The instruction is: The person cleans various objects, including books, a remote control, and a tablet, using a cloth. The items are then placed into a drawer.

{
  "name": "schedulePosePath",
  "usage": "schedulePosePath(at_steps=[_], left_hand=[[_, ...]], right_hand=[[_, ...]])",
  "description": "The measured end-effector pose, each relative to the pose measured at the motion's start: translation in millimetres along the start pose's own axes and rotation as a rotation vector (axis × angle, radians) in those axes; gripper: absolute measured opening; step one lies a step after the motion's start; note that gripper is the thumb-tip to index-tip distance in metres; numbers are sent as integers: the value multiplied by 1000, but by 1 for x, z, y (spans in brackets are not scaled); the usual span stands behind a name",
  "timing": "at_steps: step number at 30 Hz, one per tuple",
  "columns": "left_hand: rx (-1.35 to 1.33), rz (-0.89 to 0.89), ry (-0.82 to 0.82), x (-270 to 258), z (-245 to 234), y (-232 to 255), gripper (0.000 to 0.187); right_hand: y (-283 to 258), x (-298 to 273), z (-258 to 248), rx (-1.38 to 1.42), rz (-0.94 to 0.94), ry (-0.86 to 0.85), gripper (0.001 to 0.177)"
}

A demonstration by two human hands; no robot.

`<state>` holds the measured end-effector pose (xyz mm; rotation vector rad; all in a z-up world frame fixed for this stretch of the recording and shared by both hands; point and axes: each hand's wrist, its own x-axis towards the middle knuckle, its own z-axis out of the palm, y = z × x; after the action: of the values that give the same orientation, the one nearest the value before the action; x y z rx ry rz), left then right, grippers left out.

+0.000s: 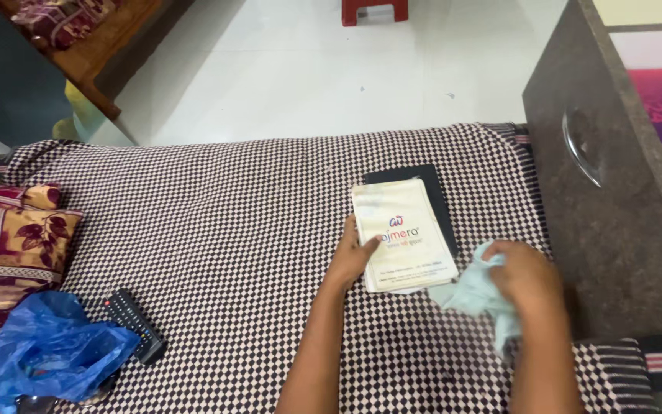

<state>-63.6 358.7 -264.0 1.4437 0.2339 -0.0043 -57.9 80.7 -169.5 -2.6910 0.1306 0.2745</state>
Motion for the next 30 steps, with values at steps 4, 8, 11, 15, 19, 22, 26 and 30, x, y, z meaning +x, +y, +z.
schedulePosePath(at_steps=[4,8,11,15,19,22,26,30], left_hand=[[21,23,-26,3,-5,-5,75],[5,110,-50,4,-8,-8,79],[66,166,-32,4,-7,-10,81],[127,241,-27,6,-7,-12,76],[-54,272,-80,12,-5,-23,79],[-125,131,-51,16,-8,-31,75],[-189,135,-62,19,-13,-40,75],[-128,86,-5,19,-10,-38,71]], right_hand=[[-26,-24,-23,383,-247,335,36],[-66,13,2,548,-559,503,48],[-106,60,54,230,-635,346,73],[-129,60,114,-90,-539,313,69],[-131,58,120,101,-905,222,66],[-121,49,118,181,-933,94,70],[-89,23,116,237,-925,-26,62],[-65,10,82,436,-483,-427,52]])
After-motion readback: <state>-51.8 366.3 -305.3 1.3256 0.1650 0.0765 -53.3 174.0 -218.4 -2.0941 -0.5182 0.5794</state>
